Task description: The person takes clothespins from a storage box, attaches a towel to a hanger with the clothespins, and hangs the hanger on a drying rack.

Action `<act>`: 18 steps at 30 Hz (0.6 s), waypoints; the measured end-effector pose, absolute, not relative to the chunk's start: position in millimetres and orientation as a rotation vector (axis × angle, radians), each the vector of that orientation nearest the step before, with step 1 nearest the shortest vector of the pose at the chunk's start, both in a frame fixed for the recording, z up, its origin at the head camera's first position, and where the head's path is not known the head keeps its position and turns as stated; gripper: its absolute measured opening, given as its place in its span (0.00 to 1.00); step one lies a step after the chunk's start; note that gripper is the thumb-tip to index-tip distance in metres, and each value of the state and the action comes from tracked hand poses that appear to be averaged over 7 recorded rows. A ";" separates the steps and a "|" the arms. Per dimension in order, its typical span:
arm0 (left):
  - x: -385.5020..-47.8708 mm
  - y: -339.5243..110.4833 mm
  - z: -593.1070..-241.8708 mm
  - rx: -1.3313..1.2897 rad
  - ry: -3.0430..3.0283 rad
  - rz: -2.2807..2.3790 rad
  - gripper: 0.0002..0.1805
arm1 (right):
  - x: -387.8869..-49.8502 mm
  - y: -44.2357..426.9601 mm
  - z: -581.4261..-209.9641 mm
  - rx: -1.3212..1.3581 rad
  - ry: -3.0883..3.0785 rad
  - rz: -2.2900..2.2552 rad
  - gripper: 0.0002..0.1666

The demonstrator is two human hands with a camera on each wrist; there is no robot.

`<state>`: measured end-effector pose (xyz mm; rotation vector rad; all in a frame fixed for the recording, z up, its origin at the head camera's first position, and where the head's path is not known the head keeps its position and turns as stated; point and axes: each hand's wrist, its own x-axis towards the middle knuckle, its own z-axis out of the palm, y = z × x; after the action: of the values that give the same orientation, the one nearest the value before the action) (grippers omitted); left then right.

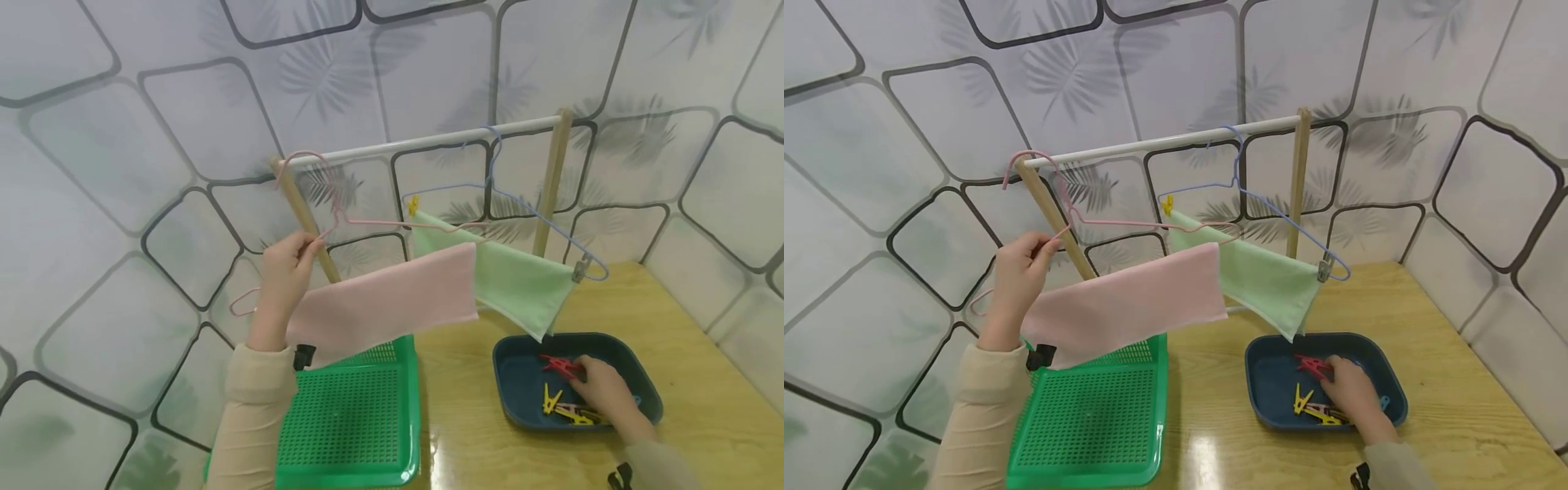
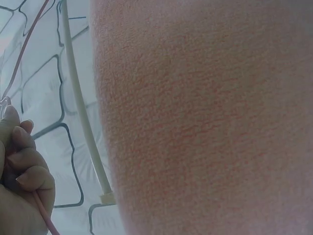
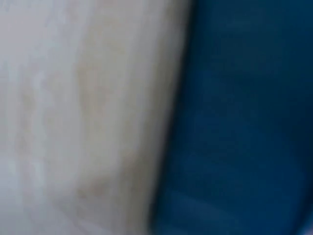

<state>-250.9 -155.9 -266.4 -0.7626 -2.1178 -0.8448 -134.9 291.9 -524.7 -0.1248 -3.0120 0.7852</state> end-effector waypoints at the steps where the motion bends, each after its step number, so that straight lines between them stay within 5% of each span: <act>1: -251.2 -153.5 -266.2 -0.775 -2.121 -0.856 0.06 | -133.8 292.4 -521.1 -0.119 -2.987 0.797 0.17; 18: -246.8 -132.5 -274.7 -0.805 -2.204 -0.920 0.08 | -124.7 276.3 -453.7 0.006 -2.674 0.867 0.20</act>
<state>-246.8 -132.5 -274.7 -0.8046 -2.2035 -0.9198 -124.7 276.3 -453.7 0.0057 -2.6741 0.8666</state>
